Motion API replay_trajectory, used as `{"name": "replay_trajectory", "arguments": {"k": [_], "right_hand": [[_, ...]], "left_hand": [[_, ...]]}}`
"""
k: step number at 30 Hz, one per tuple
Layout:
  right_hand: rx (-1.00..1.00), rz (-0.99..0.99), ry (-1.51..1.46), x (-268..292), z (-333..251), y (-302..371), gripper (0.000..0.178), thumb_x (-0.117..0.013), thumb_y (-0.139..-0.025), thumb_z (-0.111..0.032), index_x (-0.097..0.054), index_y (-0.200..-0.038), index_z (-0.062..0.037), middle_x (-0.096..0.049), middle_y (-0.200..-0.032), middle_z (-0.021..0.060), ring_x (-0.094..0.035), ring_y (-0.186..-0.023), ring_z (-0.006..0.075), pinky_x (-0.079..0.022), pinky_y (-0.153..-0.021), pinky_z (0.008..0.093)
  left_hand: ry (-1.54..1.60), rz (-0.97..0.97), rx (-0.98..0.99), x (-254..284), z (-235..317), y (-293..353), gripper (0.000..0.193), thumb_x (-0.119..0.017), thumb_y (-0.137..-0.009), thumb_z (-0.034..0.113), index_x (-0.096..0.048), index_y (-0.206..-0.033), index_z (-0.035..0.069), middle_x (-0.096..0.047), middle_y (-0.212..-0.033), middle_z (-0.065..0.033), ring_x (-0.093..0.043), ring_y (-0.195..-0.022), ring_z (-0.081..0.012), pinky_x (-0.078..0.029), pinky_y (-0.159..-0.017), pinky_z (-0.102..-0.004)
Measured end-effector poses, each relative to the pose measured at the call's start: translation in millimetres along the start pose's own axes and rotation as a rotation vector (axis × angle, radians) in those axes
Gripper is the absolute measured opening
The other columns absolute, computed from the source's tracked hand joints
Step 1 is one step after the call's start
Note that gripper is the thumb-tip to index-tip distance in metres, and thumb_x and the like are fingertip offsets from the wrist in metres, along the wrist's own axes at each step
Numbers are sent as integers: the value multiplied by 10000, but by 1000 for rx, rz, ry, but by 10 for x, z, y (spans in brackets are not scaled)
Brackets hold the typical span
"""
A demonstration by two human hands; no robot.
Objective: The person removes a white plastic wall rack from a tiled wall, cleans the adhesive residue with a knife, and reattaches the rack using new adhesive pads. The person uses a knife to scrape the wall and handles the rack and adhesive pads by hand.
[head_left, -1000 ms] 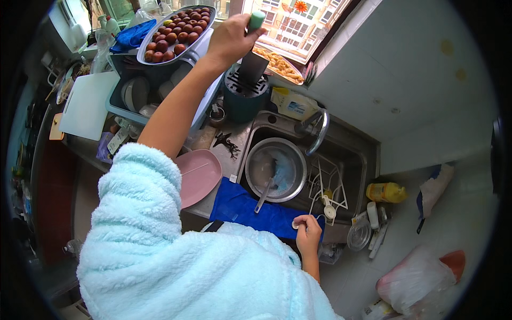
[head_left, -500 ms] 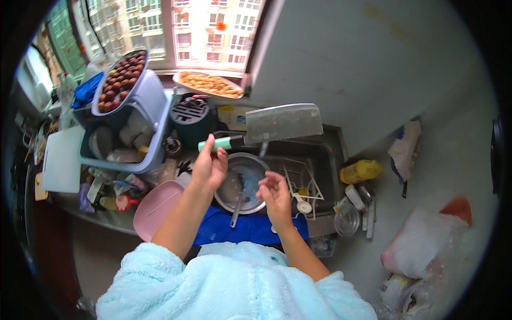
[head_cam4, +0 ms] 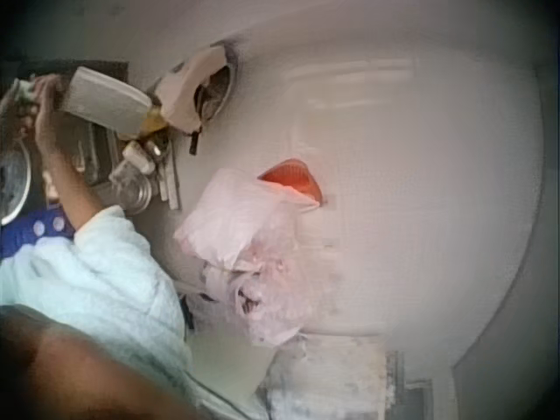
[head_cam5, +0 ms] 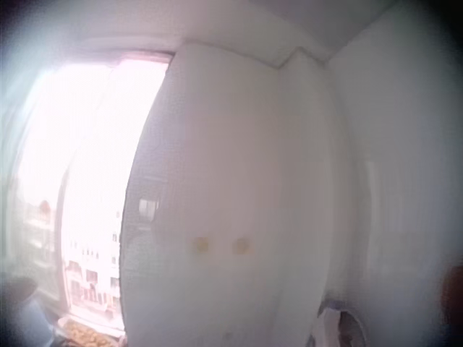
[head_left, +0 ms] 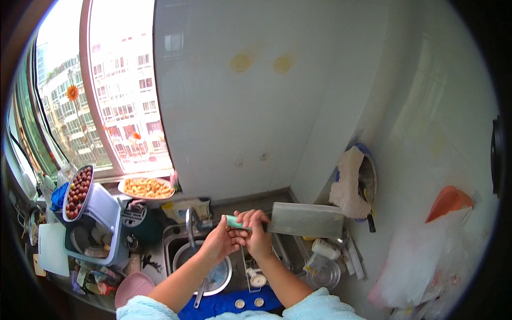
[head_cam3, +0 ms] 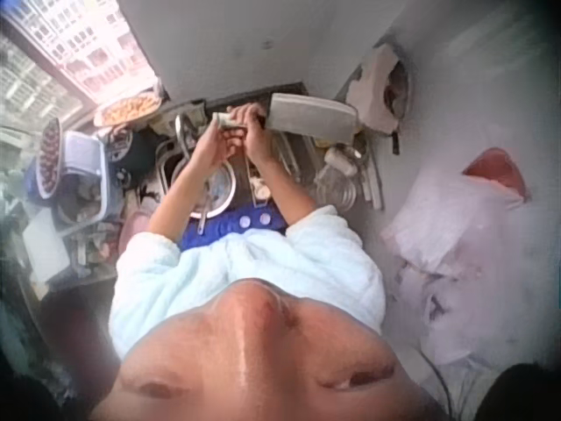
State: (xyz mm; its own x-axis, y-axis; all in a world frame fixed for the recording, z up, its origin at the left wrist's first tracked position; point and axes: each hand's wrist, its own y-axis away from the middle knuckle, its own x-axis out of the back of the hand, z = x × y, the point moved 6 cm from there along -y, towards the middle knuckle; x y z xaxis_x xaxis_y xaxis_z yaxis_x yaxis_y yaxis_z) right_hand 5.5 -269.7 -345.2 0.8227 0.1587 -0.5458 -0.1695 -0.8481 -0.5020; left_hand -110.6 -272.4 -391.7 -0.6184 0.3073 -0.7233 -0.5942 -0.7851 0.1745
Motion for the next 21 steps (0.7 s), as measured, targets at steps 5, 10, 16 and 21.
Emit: {"name": "replay_trajectory", "arguments": {"k": [5, 10, 16, 21], "right_hand": [[390, -8, -7, 356, -857, -1478, 401, -514, -1148, -313, -442, -806, -117, -488, -791, 22, -505, -803, 186, -454, -1054, 496], [701, 79, 20, 264, -1466, -2744, 472, -527, -1127, -320, -391, -724, -114, -432, -655, 17, -449, -673, 173, -487, -874, 429], [821, 64, -14, 37, -1748, -3697, 492, -510, -1101, -289, -334, -674, -123, -374, -594, 18, -365, -595, 164, -455, -741, 384], [1024, -80, 38, -107, -1726, -4119, 473, -499, -1089, -261, -337, -668, -120, -370, -585, 12, -357, -581, 162, -444, -702, 381]], "left_hand": [[-1446, 275, -954, -700, 1373, -469, 314, -709, -1017, 264, -614, -1212, 38, -700, -1104, -113, -678, -956, -270, -541, -822, -398], [-2158, 455, -1629, -1452, 2677, -906, 483, -787, -851, 149, -618, -1301, 99, -574, -1420, -133, -518, -1359, -344, -318, -1177, -571], [-2362, 641, -1952, -1964, 4004, -1186, 450, -666, -1013, 301, -556, -1422, 149, -466, -1549, -145, -405, -1471, -350, -191, -1254, -575], [-2317, 692, -2179, -1987, 4359, -1346, 575, -359, -1108, 577, -554, -1421, 136, -449, -1575, -157, -394, -1483, -354, -214, -1249, -570]]}}
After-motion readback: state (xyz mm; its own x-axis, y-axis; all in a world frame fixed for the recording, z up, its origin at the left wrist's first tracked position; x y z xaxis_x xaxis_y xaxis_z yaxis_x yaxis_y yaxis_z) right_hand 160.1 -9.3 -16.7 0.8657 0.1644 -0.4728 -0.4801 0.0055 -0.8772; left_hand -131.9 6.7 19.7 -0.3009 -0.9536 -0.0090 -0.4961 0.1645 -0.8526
